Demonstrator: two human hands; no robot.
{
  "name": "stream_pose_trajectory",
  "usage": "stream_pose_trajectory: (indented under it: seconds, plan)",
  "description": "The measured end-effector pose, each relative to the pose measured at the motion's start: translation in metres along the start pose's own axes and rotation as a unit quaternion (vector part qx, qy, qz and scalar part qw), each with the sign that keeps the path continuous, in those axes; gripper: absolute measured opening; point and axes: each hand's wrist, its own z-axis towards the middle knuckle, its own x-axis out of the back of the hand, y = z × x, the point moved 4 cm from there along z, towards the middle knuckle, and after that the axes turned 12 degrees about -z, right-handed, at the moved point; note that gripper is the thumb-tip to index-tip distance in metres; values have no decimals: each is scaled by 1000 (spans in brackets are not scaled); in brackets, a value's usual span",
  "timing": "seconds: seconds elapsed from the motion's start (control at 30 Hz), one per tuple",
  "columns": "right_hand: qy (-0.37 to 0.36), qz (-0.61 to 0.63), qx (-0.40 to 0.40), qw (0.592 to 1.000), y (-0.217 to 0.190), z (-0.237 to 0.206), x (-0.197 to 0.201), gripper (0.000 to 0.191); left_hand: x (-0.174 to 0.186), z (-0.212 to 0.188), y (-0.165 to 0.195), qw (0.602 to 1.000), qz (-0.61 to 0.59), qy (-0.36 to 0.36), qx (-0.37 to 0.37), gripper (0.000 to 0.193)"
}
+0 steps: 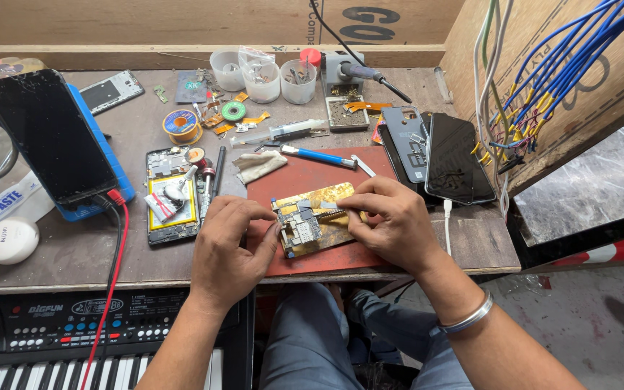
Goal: The person uses tweezers to manipulate small components on a circuit board clamped to a workbench. They repeatedly probe and adjust tiny parts while holding the board steady with the other hand. The work continues without visible completion of the repair.
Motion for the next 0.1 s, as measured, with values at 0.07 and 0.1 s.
stream_pose_trajectory:
  seconds: [0.07,0.1]
  plan:
    - [-4,13,8,1000,-23,13,13,25,0,0,-1,1000,-4,1,8,17]
    - [-4,13,8,1000,-19,22,55,25,0,0,-1,1000,-6,1,14,17]
